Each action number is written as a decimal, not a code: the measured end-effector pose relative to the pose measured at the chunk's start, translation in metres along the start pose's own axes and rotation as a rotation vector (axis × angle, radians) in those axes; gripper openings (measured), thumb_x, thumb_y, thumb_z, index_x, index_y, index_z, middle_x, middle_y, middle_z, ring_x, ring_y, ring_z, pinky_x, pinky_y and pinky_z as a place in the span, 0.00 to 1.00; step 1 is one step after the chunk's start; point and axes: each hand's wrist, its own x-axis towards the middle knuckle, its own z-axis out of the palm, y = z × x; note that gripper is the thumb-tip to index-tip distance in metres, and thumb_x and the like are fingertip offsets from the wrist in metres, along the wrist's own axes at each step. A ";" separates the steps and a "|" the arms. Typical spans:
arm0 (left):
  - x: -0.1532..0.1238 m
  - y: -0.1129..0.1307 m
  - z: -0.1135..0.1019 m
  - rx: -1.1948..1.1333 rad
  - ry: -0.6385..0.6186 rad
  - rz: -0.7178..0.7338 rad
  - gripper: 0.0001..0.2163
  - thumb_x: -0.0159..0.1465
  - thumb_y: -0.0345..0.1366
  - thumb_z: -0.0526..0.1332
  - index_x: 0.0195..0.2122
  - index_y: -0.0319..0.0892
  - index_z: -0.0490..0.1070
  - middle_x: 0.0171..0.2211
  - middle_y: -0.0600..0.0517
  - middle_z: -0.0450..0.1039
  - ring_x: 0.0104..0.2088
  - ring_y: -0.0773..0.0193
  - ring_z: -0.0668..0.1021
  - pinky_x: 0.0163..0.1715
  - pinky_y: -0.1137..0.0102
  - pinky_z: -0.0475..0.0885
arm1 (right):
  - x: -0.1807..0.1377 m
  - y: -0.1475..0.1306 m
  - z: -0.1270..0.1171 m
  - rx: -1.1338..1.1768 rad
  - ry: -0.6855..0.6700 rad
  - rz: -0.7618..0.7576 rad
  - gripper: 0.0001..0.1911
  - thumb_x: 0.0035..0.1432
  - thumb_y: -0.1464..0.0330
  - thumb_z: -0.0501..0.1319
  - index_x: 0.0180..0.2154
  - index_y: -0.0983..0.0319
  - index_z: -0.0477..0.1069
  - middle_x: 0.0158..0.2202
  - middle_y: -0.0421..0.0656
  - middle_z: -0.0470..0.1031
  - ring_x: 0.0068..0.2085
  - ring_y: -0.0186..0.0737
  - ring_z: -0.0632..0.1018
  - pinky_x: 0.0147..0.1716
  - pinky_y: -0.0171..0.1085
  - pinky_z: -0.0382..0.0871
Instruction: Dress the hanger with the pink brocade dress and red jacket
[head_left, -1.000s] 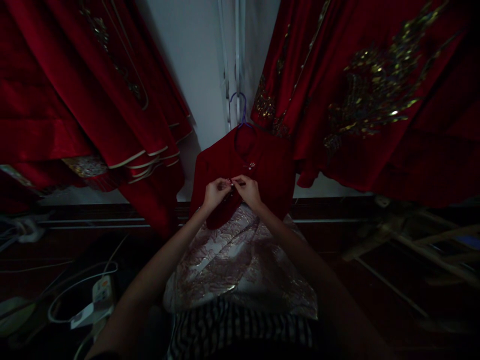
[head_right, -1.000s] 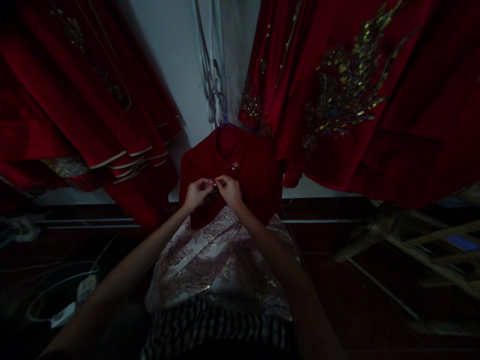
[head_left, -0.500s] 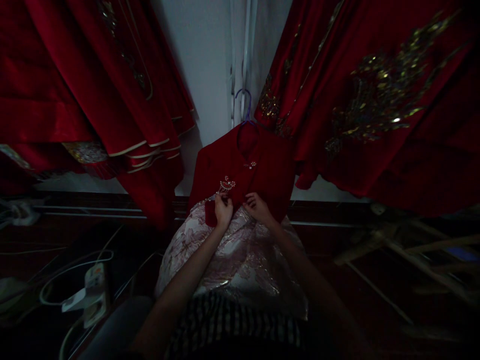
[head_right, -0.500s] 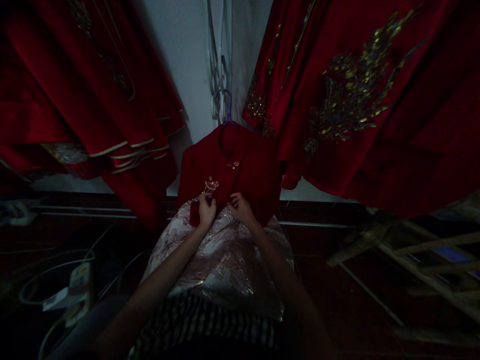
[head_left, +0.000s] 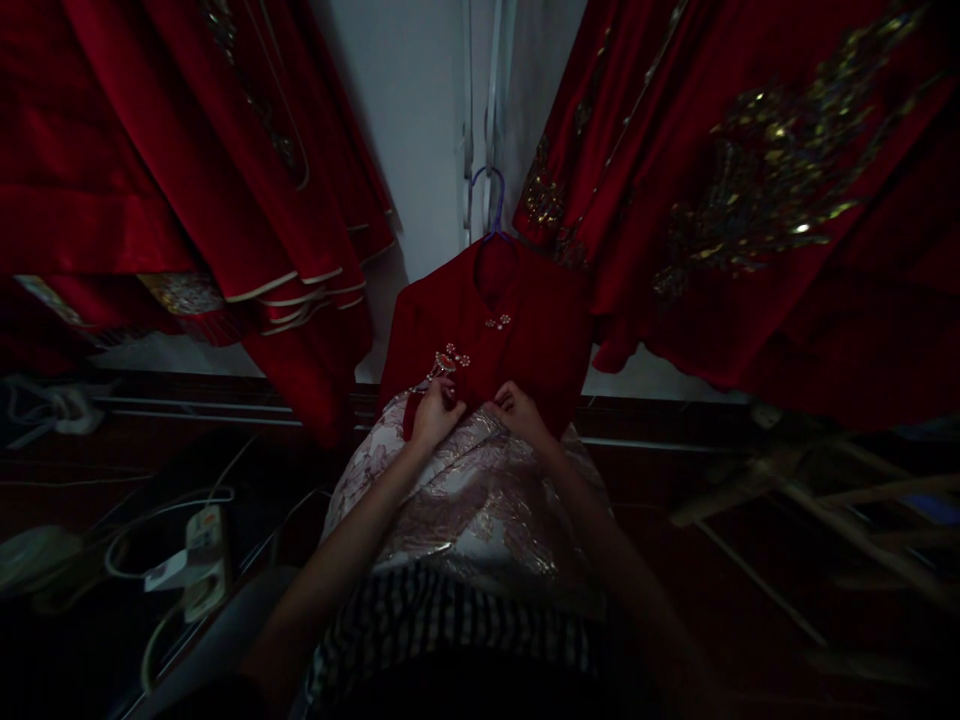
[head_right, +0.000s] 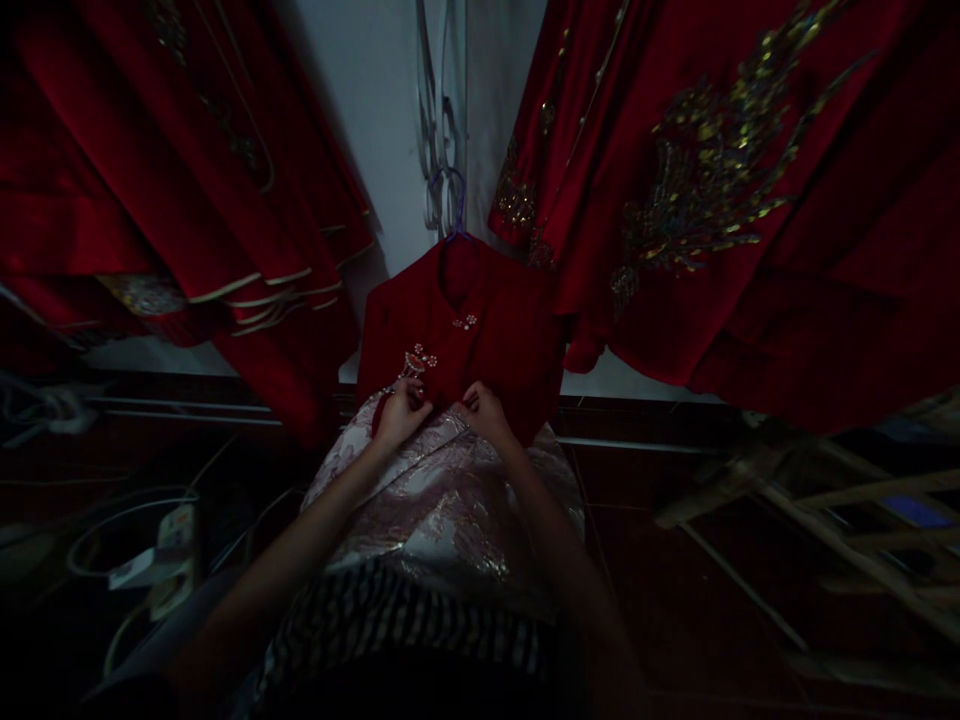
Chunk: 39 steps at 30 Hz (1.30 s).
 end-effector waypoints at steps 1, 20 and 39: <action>0.001 0.001 -0.001 0.018 -0.004 -0.018 0.13 0.54 0.35 0.62 0.41 0.44 0.66 0.31 0.54 0.71 0.30 0.64 0.74 0.31 0.71 0.66 | -0.001 0.001 -0.001 0.025 0.019 0.033 0.12 0.48 0.60 0.63 0.30 0.59 0.63 0.29 0.37 0.70 0.29 0.33 0.72 0.30 0.33 0.68; -0.032 -0.002 0.044 -0.447 0.252 -0.159 0.09 0.57 0.38 0.62 0.36 0.40 0.70 0.33 0.50 0.74 0.30 0.67 0.77 0.33 0.72 0.72 | -0.013 -0.026 0.071 0.533 0.300 0.251 0.18 0.52 0.55 0.61 0.38 0.61 0.67 0.36 0.44 0.76 0.31 0.35 0.77 0.23 0.31 0.72; -0.048 -0.008 0.045 -0.243 0.286 -0.045 0.10 0.64 0.43 0.56 0.39 0.43 0.67 0.35 0.50 0.71 0.35 0.66 0.75 0.38 0.71 0.70 | -0.034 -0.027 0.073 0.187 0.431 0.075 0.15 0.61 0.60 0.54 0.41 0.62 0.73 0.40 0.47 0.75 0.34 0.35 0.74 0.34 0.33 0.70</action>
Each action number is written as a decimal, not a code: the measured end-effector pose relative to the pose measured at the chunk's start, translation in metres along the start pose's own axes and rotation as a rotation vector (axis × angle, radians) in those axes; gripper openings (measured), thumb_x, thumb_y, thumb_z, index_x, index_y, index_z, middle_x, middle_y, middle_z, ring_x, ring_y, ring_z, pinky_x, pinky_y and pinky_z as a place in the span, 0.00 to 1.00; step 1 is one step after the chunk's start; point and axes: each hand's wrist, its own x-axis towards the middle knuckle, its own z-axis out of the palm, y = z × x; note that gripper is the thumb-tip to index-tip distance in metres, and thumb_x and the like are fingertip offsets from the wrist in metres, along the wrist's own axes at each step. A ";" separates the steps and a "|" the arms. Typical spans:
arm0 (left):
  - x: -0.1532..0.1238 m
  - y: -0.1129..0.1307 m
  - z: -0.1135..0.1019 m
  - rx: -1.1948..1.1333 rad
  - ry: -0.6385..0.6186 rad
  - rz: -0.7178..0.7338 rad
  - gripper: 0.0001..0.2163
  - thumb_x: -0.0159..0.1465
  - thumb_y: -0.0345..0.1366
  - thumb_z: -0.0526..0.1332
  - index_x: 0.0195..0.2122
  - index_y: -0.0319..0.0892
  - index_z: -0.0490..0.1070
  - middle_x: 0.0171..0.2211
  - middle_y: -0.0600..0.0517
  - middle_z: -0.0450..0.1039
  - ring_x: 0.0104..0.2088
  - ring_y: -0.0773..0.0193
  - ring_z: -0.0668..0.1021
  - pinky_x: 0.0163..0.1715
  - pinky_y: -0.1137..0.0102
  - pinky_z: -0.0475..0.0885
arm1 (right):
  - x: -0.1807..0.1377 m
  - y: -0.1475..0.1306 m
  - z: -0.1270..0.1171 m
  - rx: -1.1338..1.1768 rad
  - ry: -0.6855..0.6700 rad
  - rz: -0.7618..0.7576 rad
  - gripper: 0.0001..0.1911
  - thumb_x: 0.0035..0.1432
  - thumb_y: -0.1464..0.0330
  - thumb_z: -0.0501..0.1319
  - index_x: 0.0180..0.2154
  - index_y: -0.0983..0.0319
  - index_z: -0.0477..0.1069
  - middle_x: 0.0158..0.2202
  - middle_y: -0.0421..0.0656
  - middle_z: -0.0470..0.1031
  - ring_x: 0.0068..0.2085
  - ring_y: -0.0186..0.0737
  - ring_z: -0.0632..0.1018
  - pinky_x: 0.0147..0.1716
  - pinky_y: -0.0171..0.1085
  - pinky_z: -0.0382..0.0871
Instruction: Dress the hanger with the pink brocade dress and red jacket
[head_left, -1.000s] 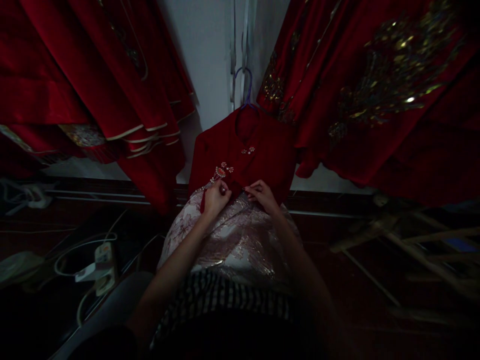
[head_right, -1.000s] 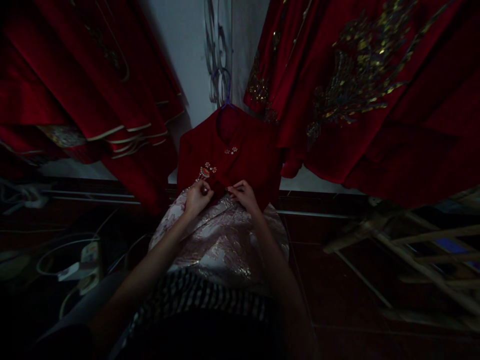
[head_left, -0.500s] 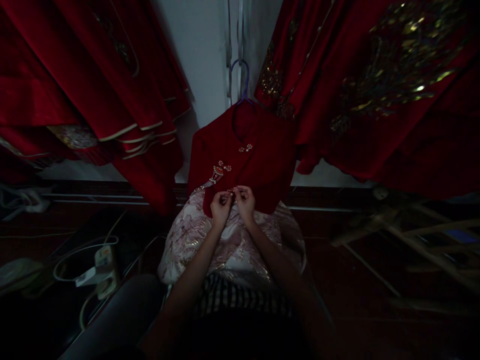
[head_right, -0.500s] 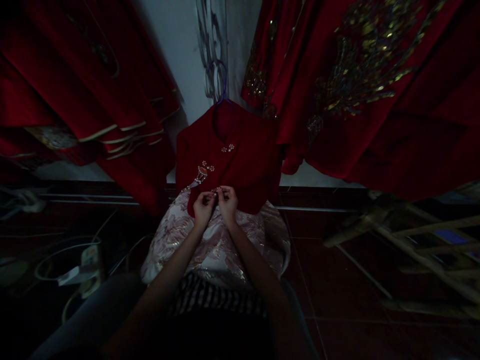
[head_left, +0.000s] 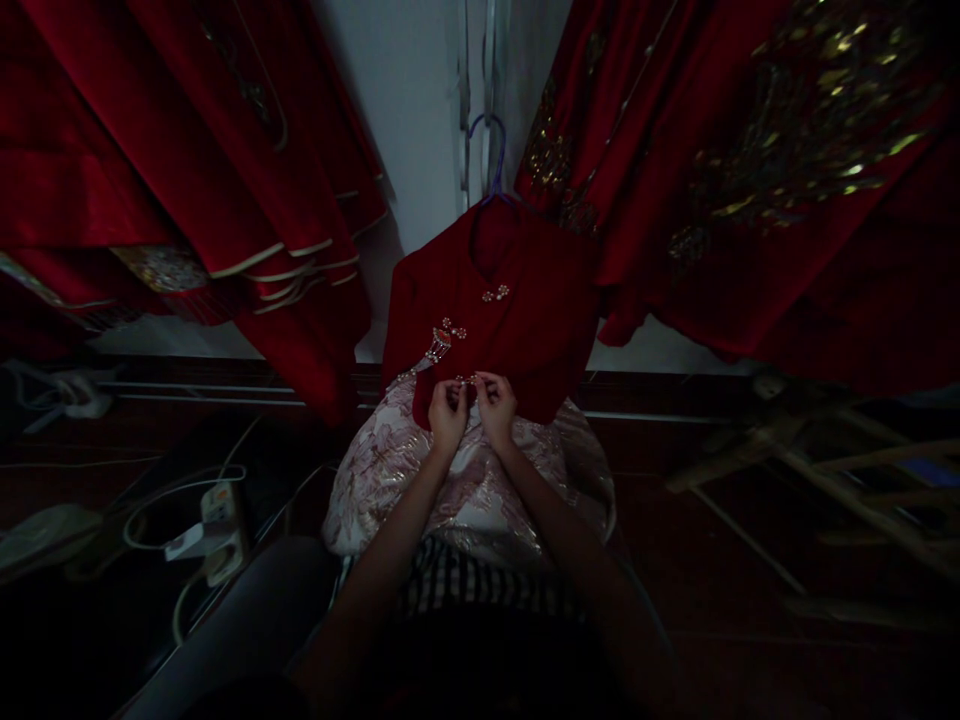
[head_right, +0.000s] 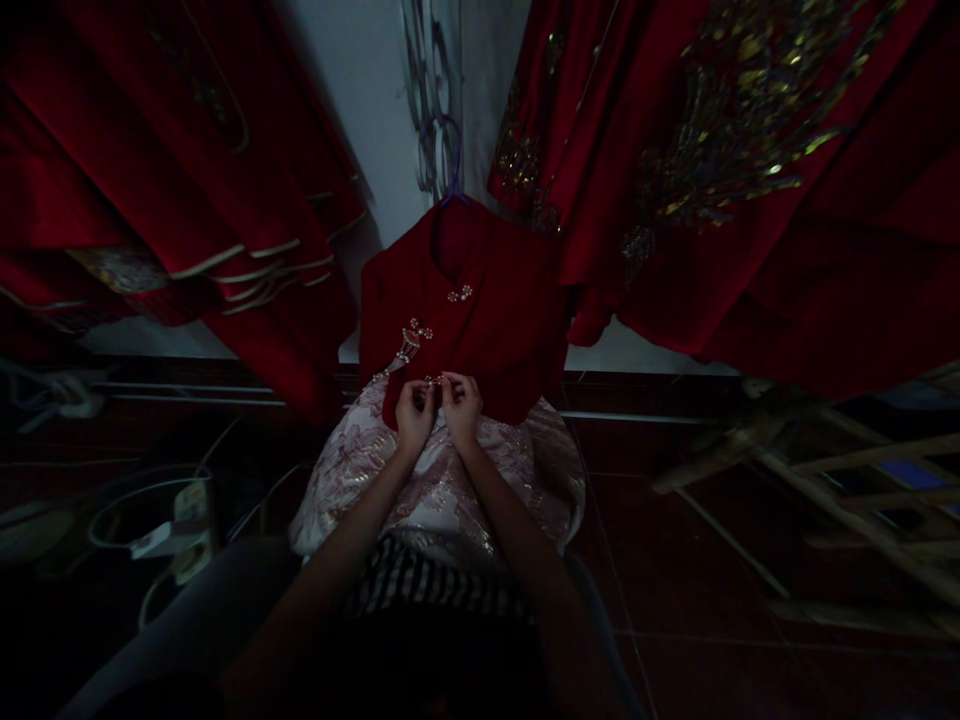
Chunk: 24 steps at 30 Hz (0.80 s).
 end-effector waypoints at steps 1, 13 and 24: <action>0.001 0.000 0.000 0.004 0.004 -0.003 0.10 0.64 0.43 0.56 0.39 0.43 0.67 0.35 0.50 0.71 0.34 0.66 0.75 0.38 0.71 0.70 | 0.001 -0.001 0.000 0.000 -0.003 -0.016 0.15 0.61 0.60 0.54 0.41 0.62 0.73 0.40 0.47 0.75 0.34 0.34 0.74 0.34 0.33 0.70; 0.000 0.004 0.005 -0.011 0.011 -0.010 0.11 0.63 0.43 0.58 0.42 0.43 0.66 0.35 0.51 0.72 0.34 0.66 0.75 0.36 0.72 0.70 | 0.001 -0.005 -0.006 -0.030 -0.078 -0.025 0.16 0.62 0.61 0.54 0.44 0.61 0.75 0.41 0.47 0.73 0.33 0.34 0.73 0.34 0.34 0.70; 0.005 0.007 0.004 0.069 0.019 0.022 0.10 0.64 0.41 0.57 0.44 0.44 0.68 0.39 0.49 0.72 0.36 0.65 0.74 0.38 0.71 0.69 | 0.005 -0.004 -0.003 -0.075 -0.101 -0.059 0.15 0.60 0.65 0.57 0.47 0.58 0.74 0.41 0.45 0.70 0.33 0.33 0.71 0.36 0.34 0.71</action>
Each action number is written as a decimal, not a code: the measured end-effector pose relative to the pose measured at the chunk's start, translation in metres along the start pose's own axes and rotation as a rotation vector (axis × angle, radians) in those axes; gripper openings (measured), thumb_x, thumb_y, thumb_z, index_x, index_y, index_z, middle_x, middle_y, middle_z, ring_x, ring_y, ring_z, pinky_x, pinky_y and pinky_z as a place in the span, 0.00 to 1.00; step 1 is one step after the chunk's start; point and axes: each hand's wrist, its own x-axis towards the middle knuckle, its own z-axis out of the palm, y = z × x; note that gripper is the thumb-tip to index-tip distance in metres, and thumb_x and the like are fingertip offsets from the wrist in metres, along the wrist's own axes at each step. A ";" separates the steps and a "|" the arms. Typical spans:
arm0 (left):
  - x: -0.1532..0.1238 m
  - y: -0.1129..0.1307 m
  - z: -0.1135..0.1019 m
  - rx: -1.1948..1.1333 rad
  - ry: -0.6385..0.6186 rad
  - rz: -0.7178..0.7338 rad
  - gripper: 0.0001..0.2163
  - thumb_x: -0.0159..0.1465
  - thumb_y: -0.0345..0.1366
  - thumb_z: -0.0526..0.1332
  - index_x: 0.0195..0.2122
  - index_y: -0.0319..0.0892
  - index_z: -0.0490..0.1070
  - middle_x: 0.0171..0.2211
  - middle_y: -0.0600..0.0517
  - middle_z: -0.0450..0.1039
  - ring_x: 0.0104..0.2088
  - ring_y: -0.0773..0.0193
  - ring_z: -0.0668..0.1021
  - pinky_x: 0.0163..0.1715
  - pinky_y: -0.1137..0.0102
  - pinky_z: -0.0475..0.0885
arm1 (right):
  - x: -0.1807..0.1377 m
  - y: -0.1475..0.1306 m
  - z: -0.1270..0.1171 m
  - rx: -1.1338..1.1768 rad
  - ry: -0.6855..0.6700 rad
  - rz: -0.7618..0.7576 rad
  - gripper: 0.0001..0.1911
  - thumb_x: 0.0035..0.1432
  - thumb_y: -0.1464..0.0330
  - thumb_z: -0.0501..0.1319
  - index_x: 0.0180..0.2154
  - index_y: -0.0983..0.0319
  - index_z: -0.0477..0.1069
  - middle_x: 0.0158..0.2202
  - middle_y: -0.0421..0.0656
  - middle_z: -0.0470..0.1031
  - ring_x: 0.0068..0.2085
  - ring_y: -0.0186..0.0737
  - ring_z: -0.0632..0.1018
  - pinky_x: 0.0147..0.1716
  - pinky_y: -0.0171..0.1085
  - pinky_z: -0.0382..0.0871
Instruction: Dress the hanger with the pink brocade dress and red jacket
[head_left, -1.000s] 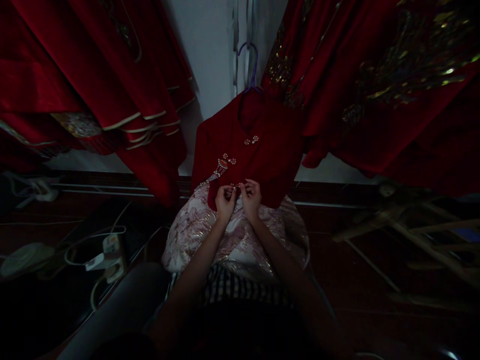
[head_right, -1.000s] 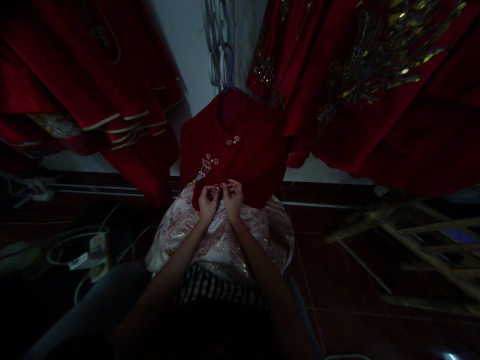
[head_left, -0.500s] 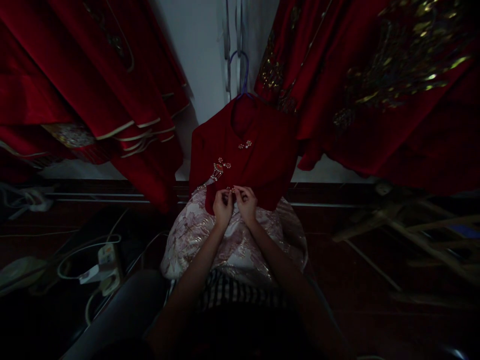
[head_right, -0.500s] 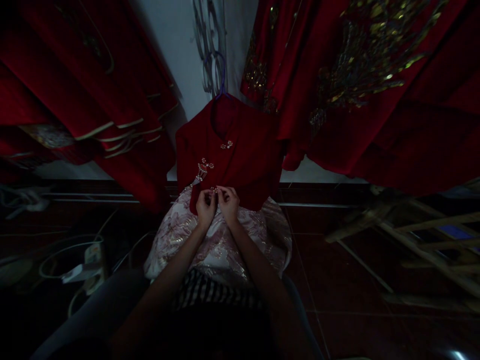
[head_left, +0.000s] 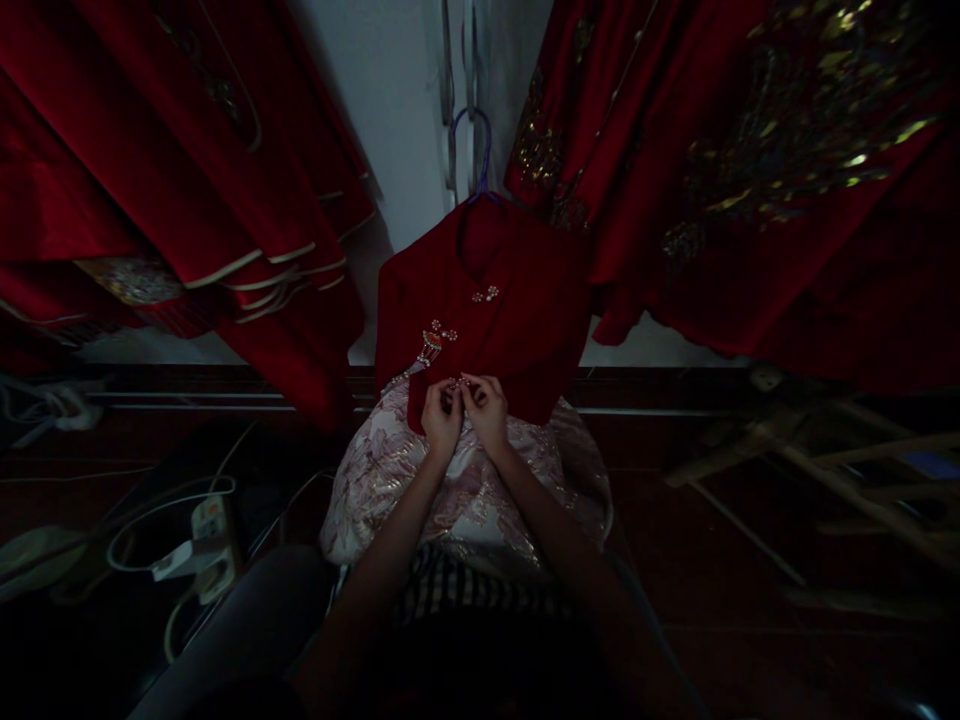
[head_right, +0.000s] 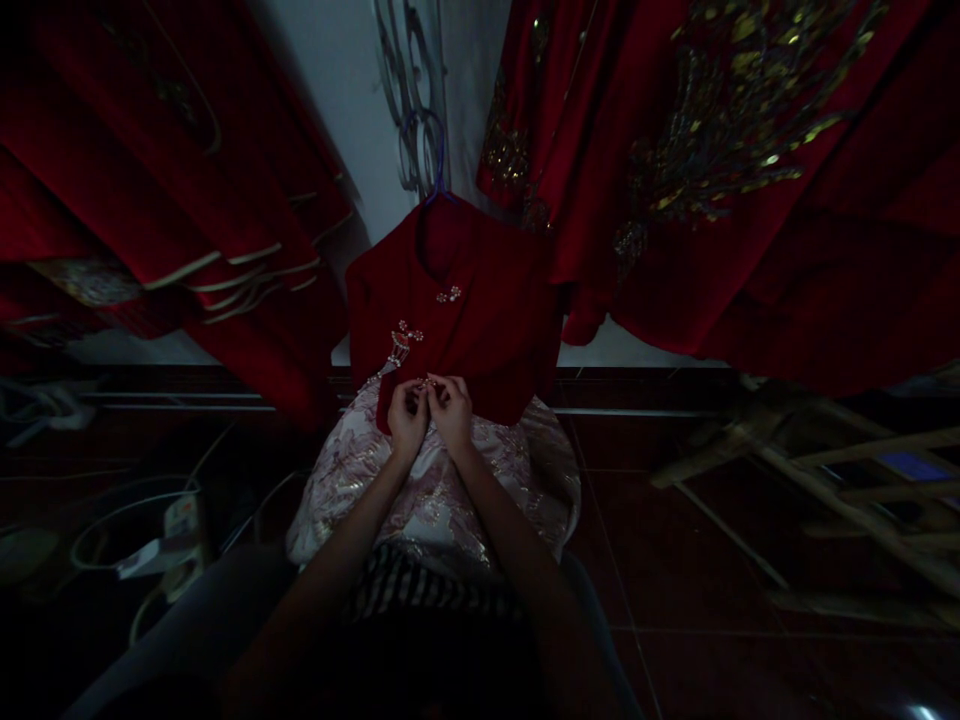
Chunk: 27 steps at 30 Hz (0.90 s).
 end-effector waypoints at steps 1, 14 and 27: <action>0.000 0.000 0.001 -0.006 0.009 -0.006 0.10 0.64 0.41 0.57 0.43 0.43 0.68 0.38 0.49 0.72 0.36 0.65 0.74 0.38 0.71 0.69 | 0.000 0.000 0.000 0.002 -0.002 0.001 0.15 0.59 0.65 0.57 0.47 0.58 0.74 0.42 0.45 0.70 0.33 0.34 0.71 0.37 0.34 0.71; 0.010 -0.012 0.010 -0.186 0.034 -0.003 0.12 0.61 0.40 0.60 0.43 0.42 0.72 0.39 0.48 0.75 0.37 0.65 0.76 0.41 0.70 0.71 | 0.014 0.003 0.003 0.005 0.018 -0.053 0.12 0.60 0.65 0.57 0.43 0.59 0.75 0.39 0.43 0.71 0.33 0.33 0.72 0.36 0.33 0.69; 0.020 -0.025 0.026 -0.274 0.050 -0.080 0.10 0.59 0.40 0.62 0.40 0.42 0.73 0.36 0.50 0.75 0.35 0.66 0.75 0.39 0.71 0.71 | 0.029 0.014 0.006 -0.007 0.017 -0.029 0.12 0.59 0.64 0.58 0.42 0.59 0.76 0.38 0.42 0.71 0.30 0.31 0.71 0.33 0.32 0.68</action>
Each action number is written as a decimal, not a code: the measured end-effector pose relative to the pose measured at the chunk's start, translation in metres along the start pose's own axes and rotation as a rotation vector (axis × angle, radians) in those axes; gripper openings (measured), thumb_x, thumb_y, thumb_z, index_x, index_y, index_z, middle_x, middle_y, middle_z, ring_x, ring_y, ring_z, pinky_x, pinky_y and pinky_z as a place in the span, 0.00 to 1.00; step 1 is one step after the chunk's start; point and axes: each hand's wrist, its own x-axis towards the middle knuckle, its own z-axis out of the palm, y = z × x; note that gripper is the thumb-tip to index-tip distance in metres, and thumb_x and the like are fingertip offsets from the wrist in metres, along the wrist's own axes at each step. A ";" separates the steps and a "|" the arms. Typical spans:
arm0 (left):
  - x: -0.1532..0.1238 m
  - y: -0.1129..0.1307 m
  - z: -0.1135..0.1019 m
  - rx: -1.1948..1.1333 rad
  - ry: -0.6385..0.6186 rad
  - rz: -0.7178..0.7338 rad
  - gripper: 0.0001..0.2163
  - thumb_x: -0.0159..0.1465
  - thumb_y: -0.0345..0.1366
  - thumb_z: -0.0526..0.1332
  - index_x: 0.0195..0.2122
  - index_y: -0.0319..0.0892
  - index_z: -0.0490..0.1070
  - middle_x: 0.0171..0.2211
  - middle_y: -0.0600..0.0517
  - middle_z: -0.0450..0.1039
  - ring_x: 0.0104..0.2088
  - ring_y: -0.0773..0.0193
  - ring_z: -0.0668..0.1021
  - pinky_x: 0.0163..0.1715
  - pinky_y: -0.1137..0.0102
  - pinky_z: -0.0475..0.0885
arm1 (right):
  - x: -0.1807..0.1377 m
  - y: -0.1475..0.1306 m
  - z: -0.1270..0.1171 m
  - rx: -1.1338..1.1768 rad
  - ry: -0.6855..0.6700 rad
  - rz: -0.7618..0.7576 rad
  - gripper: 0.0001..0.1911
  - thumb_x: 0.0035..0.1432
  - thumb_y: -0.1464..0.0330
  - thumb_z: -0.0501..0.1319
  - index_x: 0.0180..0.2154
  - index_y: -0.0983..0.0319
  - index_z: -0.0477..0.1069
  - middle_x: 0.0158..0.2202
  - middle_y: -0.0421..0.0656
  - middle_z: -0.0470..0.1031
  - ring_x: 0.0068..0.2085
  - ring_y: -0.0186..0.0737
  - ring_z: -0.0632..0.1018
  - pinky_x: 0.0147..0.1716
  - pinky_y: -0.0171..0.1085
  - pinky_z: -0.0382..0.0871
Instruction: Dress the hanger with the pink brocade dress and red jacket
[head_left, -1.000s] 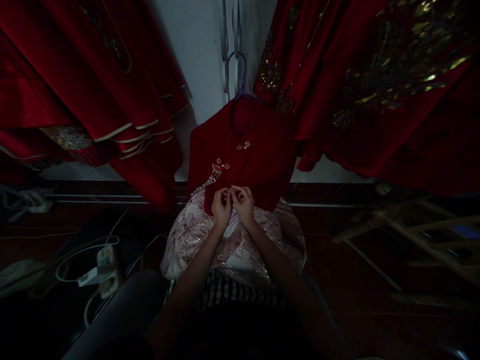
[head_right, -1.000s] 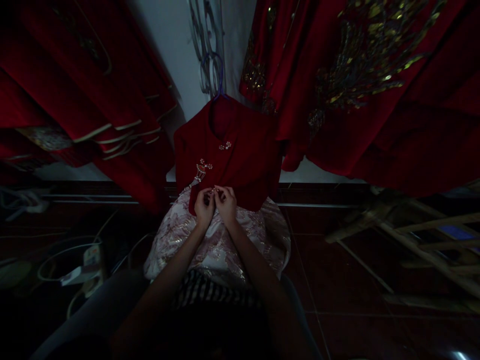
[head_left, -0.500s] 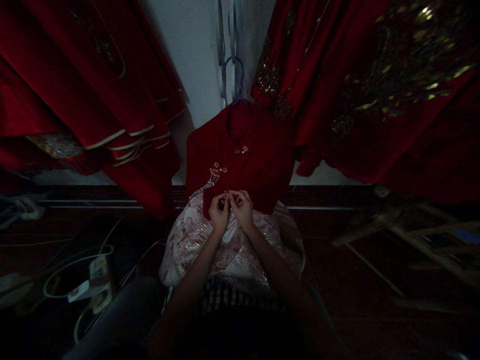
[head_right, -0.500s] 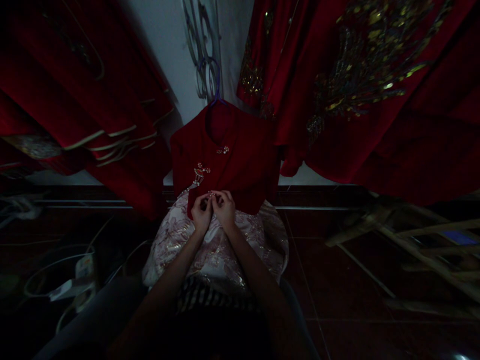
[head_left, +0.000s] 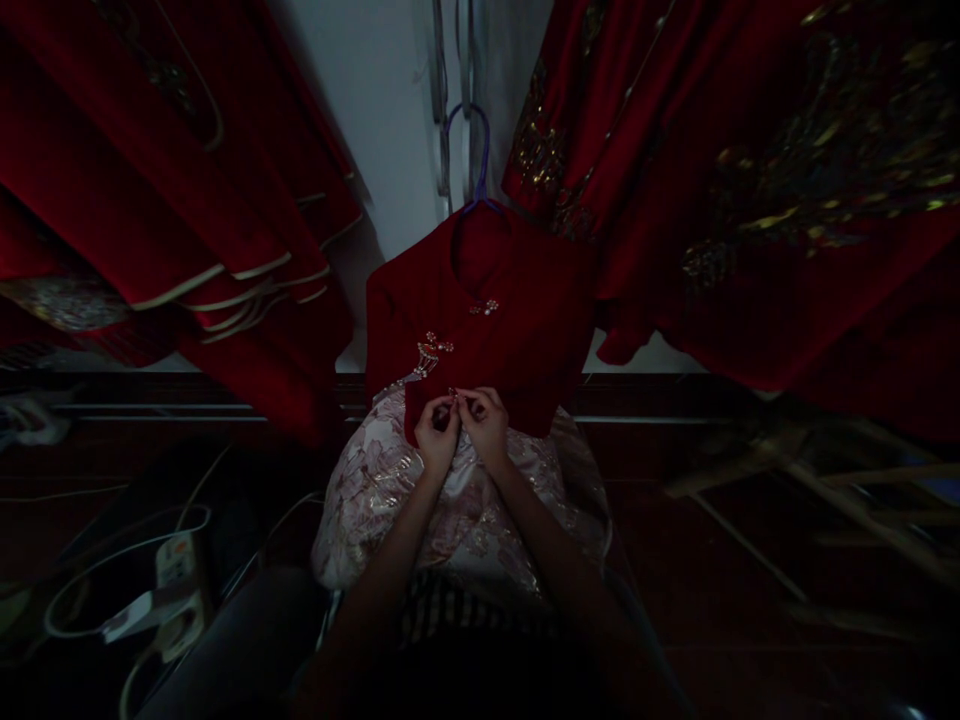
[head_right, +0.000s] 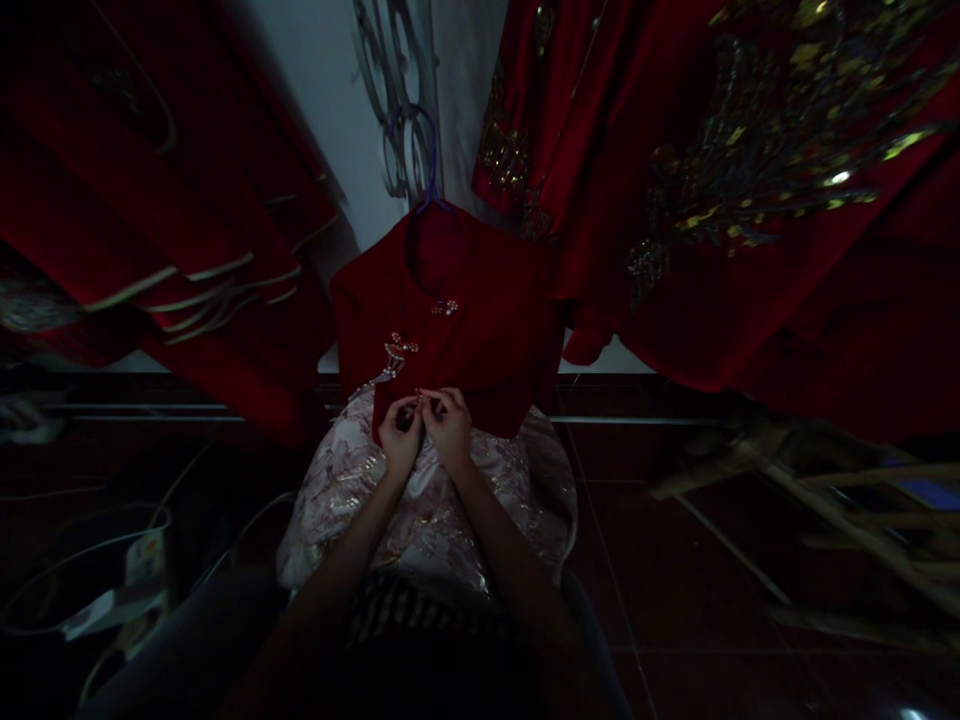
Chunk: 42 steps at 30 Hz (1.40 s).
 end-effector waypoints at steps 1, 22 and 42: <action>0.000 0.000 0.000 -0.010 -0.004 -0.005 0.10 0.59 0.39 0.62 0.41 0.42 0.73 0.37 0.50 0.75 0.36 0.65 0.76 0.40 0.70 0.71 | 0.000 0.001 0.001 0.003 0.001 0.002 0.12 0.59 0.64 0.59 0.42 0.59 0.76 0.38 0.42 0.71 0.30 0.31 0.71 0.33 0.32 0.68; 0.001 0.003 -0.001 0.228 0.087 0.224 0.12 0.61 0.36 0.61 0.45 0.42 0.68 0.42 0.46 0.66 0.44 0.60 0.70 0.46 0.65 0.68 | 0.003 0.009 0.005 0.155 0.256 0.058 0.05 0.61 0.66 0.55 0.37 0.60 0.62 0.33 0.39 0.67 0.31 0.32 0.70 0.33 0.33 0.66; 0.001 0.009 -0.001 0.112 0.021 0.179 0.07 0.61 0.39 0.62 0.37 0.43 0.70 0.37 0.49 0.71 0.41 0.62 0.74 0.46 0.65 0.68 | 0.006 0.004 -0.001 0.012 0.043 0.030 0.09 0.60 0.66 0.55 0.36 0.61 0.72 0.33 0.41 0.73 0.30 0.33 0.71 0.31 0.33 0.65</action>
